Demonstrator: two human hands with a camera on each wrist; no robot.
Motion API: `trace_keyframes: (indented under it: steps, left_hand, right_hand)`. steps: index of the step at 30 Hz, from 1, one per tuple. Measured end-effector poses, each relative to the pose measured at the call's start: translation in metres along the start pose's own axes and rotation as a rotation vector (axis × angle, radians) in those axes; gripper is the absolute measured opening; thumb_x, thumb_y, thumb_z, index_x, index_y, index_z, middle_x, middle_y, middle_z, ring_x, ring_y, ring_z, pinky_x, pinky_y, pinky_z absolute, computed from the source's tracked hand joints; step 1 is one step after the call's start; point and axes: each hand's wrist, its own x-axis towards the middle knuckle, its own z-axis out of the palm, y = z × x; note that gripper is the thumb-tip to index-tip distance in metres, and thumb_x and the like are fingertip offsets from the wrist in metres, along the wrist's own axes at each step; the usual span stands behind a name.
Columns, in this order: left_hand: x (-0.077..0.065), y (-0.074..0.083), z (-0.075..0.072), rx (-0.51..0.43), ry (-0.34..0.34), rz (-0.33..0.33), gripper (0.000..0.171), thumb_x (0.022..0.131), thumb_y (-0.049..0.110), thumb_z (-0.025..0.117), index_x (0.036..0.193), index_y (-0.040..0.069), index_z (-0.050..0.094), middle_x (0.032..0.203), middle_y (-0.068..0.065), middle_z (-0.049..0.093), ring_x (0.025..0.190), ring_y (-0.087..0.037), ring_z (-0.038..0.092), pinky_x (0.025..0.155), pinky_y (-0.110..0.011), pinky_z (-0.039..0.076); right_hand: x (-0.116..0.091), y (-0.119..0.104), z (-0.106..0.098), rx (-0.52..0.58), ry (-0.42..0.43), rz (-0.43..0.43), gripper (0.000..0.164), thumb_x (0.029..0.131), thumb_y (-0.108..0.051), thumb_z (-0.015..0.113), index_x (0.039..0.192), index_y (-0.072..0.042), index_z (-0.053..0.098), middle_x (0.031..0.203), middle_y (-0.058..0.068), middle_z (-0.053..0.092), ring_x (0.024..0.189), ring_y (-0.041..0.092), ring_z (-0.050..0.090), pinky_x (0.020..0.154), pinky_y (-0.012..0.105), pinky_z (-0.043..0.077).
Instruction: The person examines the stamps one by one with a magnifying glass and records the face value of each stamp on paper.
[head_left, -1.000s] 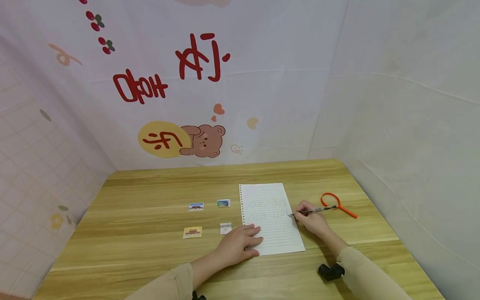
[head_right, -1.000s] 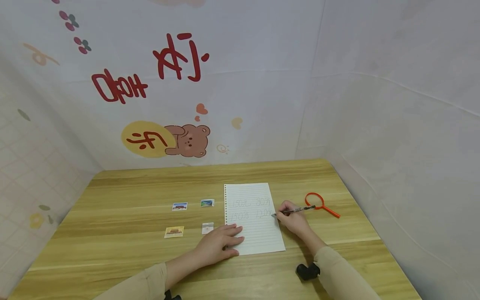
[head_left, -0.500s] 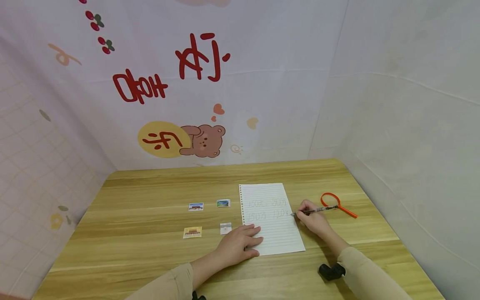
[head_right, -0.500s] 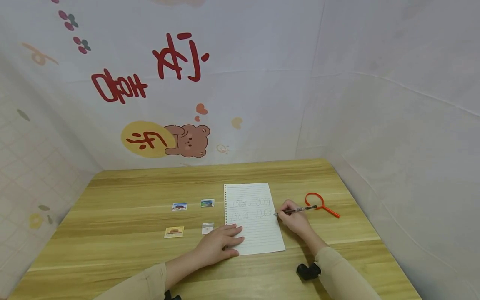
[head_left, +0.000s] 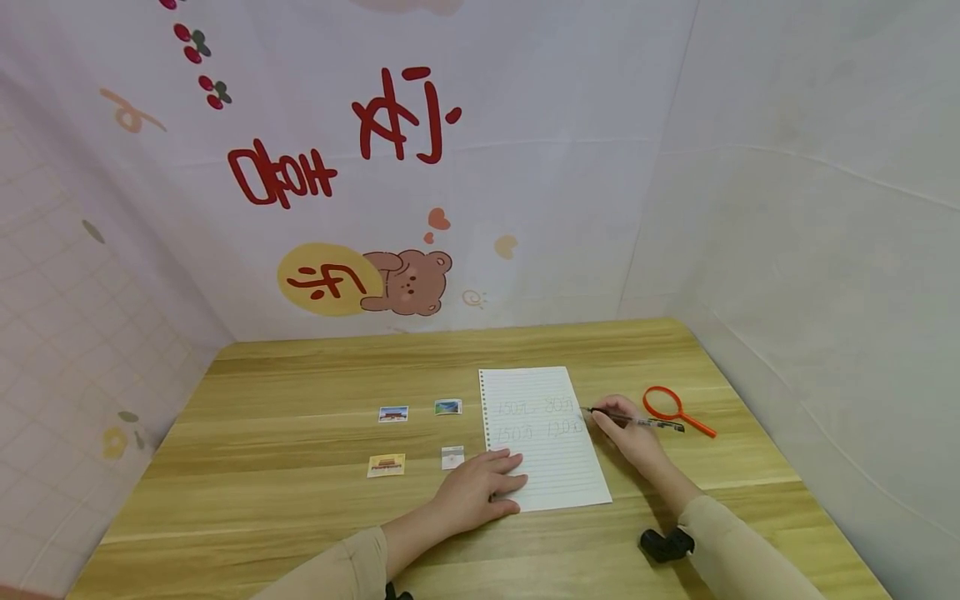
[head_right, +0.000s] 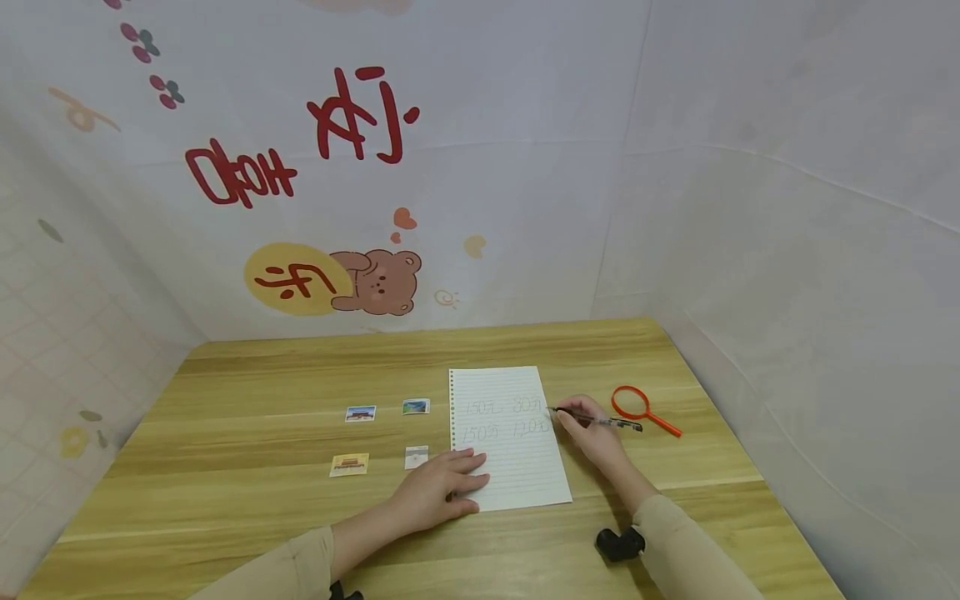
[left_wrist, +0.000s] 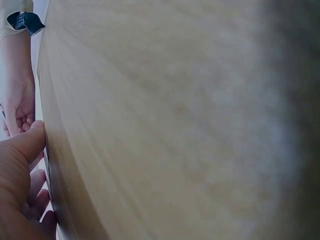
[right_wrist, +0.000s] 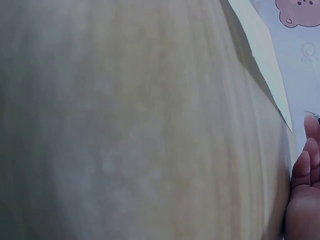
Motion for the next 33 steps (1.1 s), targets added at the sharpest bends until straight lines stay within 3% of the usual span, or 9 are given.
trace_keyframes:
  steps: [2,5,8,12,17,20,25,29,33]
  left_hand:
    - [0.0,0.0,0.0,-0.001,0.001,-0.002,0.044,0.091,0.037,0.07,0.131,0.019,0.067,0.145,-0.002,0.053,0.138,-0.021,0.043,0.111,-0.037,0.036]
    - [-0.001,0.001,-0.001,0.002,0.002,-0.001,0.044,0.091,0.038,0.07,0.131,0.019,0.067,0.145,-0.002,0.052,0.138,-0.021,0.043,0.111,-0.037,0.035]
    - [-0.001,0.0,0.0,0.005,0.003,0.005,0.044,0.091,0.037,0.07,0.131,0.019,0.067,0.144,-0.002,0.053,0.138,-0.021,0.043,0.112,-0.037,0.035]
    - [-0.002,0.0,0.001,0.004,0.006,0.012,0.044,0.091,0.037,0.07,0.131,0.019,0.067,0.144,-0.003,0.053,0.138,-0.021,0.043,0.111,-0.037,0.035]
    - [-0.002,0.0,0.0,0.004,0.012,0.022,0.045,0.091,0.038,0.07,0.131,0.018,0.067,0.144,-0.004,0.053,0.137,-0.022,0.044,0.11,-0.039,0.037]
    - [-0.003,0.0,-0.001,0.002,0.002,0.018,0.045,0.092,0.039,0.069,0.132,0.019,0.066,0.145,-0.003,0.052,0.138,-0.022,0.043,0.11,-0.04,0.038]
    - [-0.002,0.001,-0.002,0.0,-0.015,0.005,0.045,0.092,0.039,0.069,0.133,0.02,0.066,0.145,-0.002,0.052,0.138,-0.021,0.042,0.11,-0.04,0.037]
    - [-0.001,0.002,-0.004,-0.002,-0.025,-0.004,0.045,0.092,0.039,0.069,0.133,0.02,0.065,0.146,-0.002,0.051,0.139,-0.02,0.041,0.111,-0.039,0.036]
    - [0.0,0.002,-0.004,-0.006,-0.03,-0.011,0.046,0.092,0.039,0.07,0.133,0.02,0.065,0.146,-0.002,0.051,0.139,-0.02,0.041,0.111,-0.038,0.036]
  right_hand:
    - [0.0,-0.002,-0.001,0.037,-0.021,0.007,0.02,0.095,-0.001,0.064,0.109,0.014,0.061,0.102,0.034,0.064,0.097,0.044,0.064,0.077,0.02,0.052]
    - [0.0,0.0,-0.002,0.075,-0.027,0.023,0.023,0.095,0.0,0.063,0.112,0.014,0.06,0.106,0.036,0.062,0.098,0.046,0.064,0.079,0.024,0.054]
    - [0.001,0.006,-0.004,0.1,-0.009,0.033,0.024,0.095,0.0,0.064,0.114,0.013,0.06,0.108,0.034,0.061,0.097,0.038,0.067,0.079,0.026,0.055]
    - [0.002,0.017,-0.007,0.143,0.009,0.001,0.027,0.094,0.004,0.064,0.119,0.011,0.061,0.112,0.033,0.061,0.098,0.022,0.068,0.075,0.021,0.054]
    - [0.003,0.021,-0.012,0.235,-0.052,-0.186,0.033,0.093,0.015,0.056,0.125,0.02,0.052,0.11,0.041,0.059,0.105,0.021,0.067,0.082,0.019,0.053]
    - [0.003,0.019,-0.015,0.205,-0.079,-0.264,0.035,0.092,0.018,0.054,0.127,0.022,0.05,0.11,0.041,0.059,0.108,0.02,0.066,0.089,0.02,0.051]
    - [0.004,0.02,-0.019,0.142,-0.106,-0.202,0.043,0.094,0.016,0.053,0.137,0.015,0.047,0.119,0.036,0.06,0.109,0.02,0.064,0.084,0.021,0.054]
    - [0.004,0.025,-0.023,0.17,-0.14,-0.138,0.045,0.1,0.006,0.05,0.144,0.011,0.042,0.13,0.029,0.058,0.118,0.017,0.059,0.083,0.019,0.053]
    - [0.003,0.027,-0.026,0.363,-0.156,-0.06,0.045,0.105,-0.004,0.046,0.146,0.011,0.037,0.135,0.017,0.06,0.125,0.012,0.055,0.091,0.019,0.049]
